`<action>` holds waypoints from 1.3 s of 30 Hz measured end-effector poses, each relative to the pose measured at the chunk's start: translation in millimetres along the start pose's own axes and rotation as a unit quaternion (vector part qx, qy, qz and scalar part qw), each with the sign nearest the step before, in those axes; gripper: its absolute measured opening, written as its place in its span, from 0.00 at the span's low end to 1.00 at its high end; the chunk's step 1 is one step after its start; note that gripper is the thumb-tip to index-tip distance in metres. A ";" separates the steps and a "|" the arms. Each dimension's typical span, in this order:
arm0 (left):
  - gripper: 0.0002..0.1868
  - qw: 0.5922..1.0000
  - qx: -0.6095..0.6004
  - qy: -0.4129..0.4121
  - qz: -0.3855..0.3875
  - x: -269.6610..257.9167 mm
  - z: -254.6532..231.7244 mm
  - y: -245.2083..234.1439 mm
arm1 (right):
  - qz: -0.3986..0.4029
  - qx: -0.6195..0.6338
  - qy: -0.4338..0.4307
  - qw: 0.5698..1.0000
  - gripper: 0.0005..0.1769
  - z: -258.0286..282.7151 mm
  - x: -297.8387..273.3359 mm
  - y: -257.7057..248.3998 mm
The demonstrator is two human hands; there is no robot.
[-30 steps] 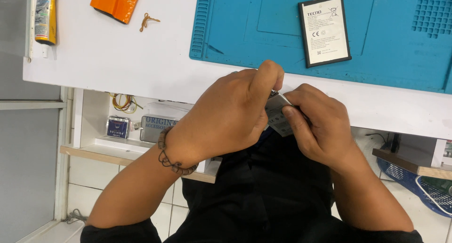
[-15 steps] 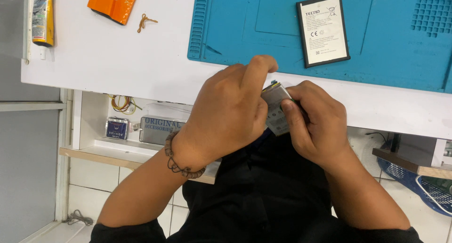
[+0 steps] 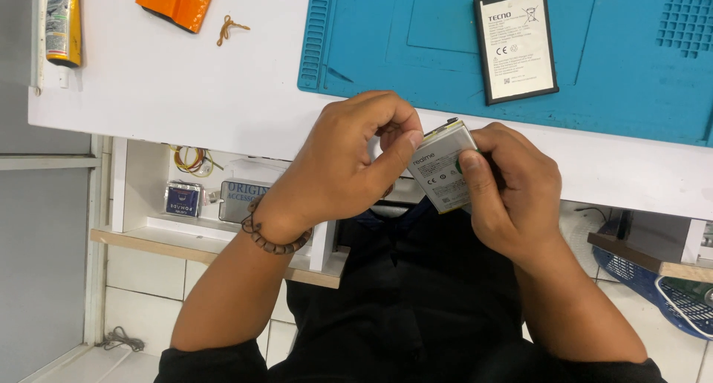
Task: Removing and preparing a mobile phone battery, including peeling adhesive and cleaning the component.
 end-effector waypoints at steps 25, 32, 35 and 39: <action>0.09 0.946 -0.269 -0.093 -0.156 4.0 38.7 10.0 | 0.068 -0.475 -0.009 0.878 0.48 -43.7 50.0 -33.3; 0.14 0.940 -0.284 -0.107 -0.156 3.2 44.6 8.3 | -0.023 -0.374 -0.122 0.919 0.39 -7.2 36.6 -38.0; 0.15 0.940 -0.292 -0.103 -0.145 3.7 43.8 7.9 | -0.047 -0.296 -0.218 0.929 0.34 17.2 28.8 -20.3; 0.11 0.930 -0.337 -0.086 -0.123 2.8 47.2 10.8 | -0.048 -0.276 -0.242 0.929 0.35 18.2 23.5 1.7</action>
Point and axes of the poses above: each hand's wrist, its own x-axis towards the middle knuckle, its own y-axis out of the palm, z = x × y, the point moved 7 cm from there along x, towards the middle knuckle, and after that the axes turned 14 degrees about -y, right-handed, at the moved point
